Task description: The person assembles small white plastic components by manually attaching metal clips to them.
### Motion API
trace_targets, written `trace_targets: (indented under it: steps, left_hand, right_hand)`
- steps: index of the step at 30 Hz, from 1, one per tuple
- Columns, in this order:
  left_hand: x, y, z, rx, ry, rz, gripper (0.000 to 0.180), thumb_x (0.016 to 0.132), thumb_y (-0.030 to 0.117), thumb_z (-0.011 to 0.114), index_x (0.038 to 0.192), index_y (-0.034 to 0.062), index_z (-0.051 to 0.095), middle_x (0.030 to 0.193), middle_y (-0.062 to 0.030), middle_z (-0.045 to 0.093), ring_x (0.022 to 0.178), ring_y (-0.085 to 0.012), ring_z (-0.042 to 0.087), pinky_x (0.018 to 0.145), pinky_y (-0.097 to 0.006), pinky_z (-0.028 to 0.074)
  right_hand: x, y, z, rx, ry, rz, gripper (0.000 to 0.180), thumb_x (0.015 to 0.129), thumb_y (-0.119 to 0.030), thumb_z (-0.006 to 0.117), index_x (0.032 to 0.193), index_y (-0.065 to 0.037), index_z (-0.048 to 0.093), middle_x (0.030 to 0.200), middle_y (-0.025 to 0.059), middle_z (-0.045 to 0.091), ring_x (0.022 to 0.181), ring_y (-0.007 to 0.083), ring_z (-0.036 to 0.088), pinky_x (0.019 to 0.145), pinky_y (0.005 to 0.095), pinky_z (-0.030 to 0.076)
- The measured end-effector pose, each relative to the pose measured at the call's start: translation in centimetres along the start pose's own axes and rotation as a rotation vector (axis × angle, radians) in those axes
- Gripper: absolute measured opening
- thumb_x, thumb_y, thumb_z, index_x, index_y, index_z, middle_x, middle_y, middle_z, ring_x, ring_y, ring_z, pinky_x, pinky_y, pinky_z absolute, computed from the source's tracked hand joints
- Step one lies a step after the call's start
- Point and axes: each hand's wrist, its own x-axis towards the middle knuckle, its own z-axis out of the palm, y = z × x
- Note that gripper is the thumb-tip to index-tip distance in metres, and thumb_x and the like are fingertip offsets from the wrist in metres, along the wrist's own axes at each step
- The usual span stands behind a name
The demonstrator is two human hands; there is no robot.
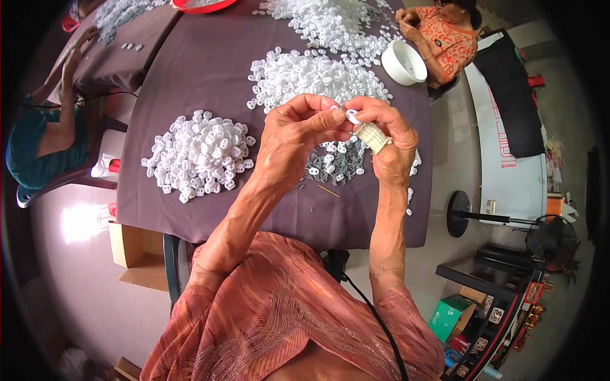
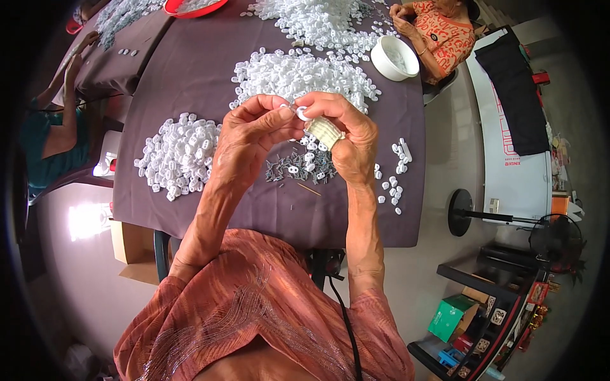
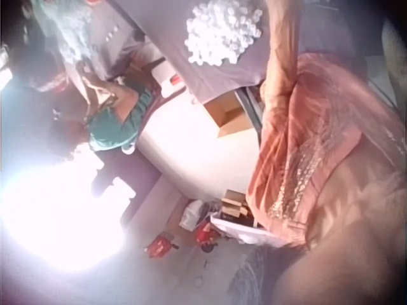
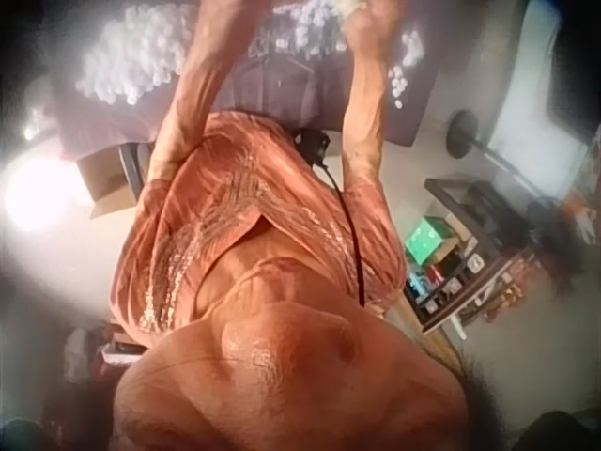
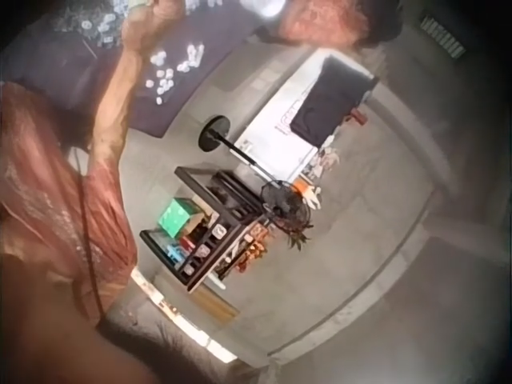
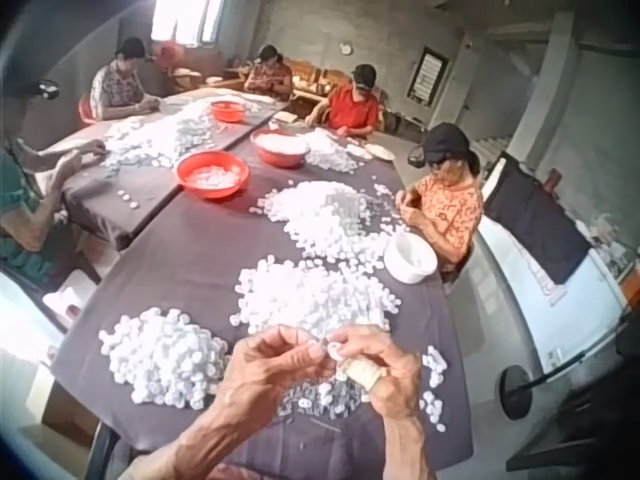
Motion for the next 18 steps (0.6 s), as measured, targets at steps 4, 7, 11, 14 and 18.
trace_targets:
  steps: [4, 7, 11, 14, 18]
  left_hand:
    - [0.1, -0.2, -0.1, -0.037, -0.001, -0.021, 0.015, 0.075, 0.005, 0.066, 0.084, -0.0026, 0.057, 0.078, -0.0109, 0.062, 0.07, -0.0188, 0.061, 0.067, -0.03, 0.052]
    - [0.2, -0.5, -0.1, -0.038, -0.012, 0.007, 0.014, 0.074, 0.003, 0.066, 0.083, -0.0024, 0.057, 0.078, -0.0103, 0.061, 0.07, -0.0183, 0.061, 0.067, -0.03, 0.052]
    - [0.3, -0.7, 0.2, -0.068, 0.038, 0.054, 0.014, 0.073, 0.001, 0.065, 0.082, -0.003, 0.056, 0.078, -0.0108, 0.061, 0.069, -0.0184, 0.061, 0.068, -0.03, 0.052]
    - [0.2, -0.6, 0.3, -0.052, 0.038, 0.071, 0.014, 0.073, 0.0, 0.065, 0.082, -0.0034, 0.056, 0.078, -0.0114, 0.061, 0.069, -0.0187, 0.061, 0.068, -0.03, 0.051]
    - [0.3, -0.8, 0.2, -0.085, 0.016, 0.095, 0.014, 0.072, 0.0, 0.065, 0.082, -0.0035, 0.056, 0.078, -0.0115, 0.061, 0.07, -0.0188, 0.061, 0.068, -0.03, 0.051]
  right_hand:
    - [0.1, -0.1, -0.2, 0.004, -0.075, -0.055, 0.016, 0.073, -0.003, 0.051, 0.087, -0.001, 0.059, 0.102, 0.0176, 0.056, 0.095, 0.023, 0.055, 0.08, 0.0328, 0.045]
    - [0.4, -0.1, -0.4, -0.03, -0.11, -0.073, 0.021, 0.071, -0.004, 0.05, 0.09, -0.001, 0.06, 0.104, 0.0178, 0.056, 0.097, 0.0231, 0.055, 0.08, 0.033, 0.045]
    - [0.3, -0.6, 0.3, -0.061, -0.043, -0.002, 0.023, 0.071, -0.004, 0.049, 0.09, -0.001, 0.06, 0.104, 0.0178, 0.056, 0.096, 0.023, 0.055, 0.08, 0.0317, 0.045]
    - [0.0, -0.9, 0.9, 0.028, 0.064, 0.062, 0.026, 0.069, -0.002, 0.048, 0.091, 0.0, 0.06, 0.104, 0.0167, 0.056, 0.095, 0.0222, 0.056, 0.08, 0.0302, 0.045]
    - [-0.1, -0.8, 1.0, -0.134, 0.059, -0.005, 0.029, 0.067, 0.0, 0.046, 0.092, 0.001, 0.061, 0.1, 0.0146, 0.058, 0.093, 0.0206, 0.056, 0.079, 0.0288, 0.045]
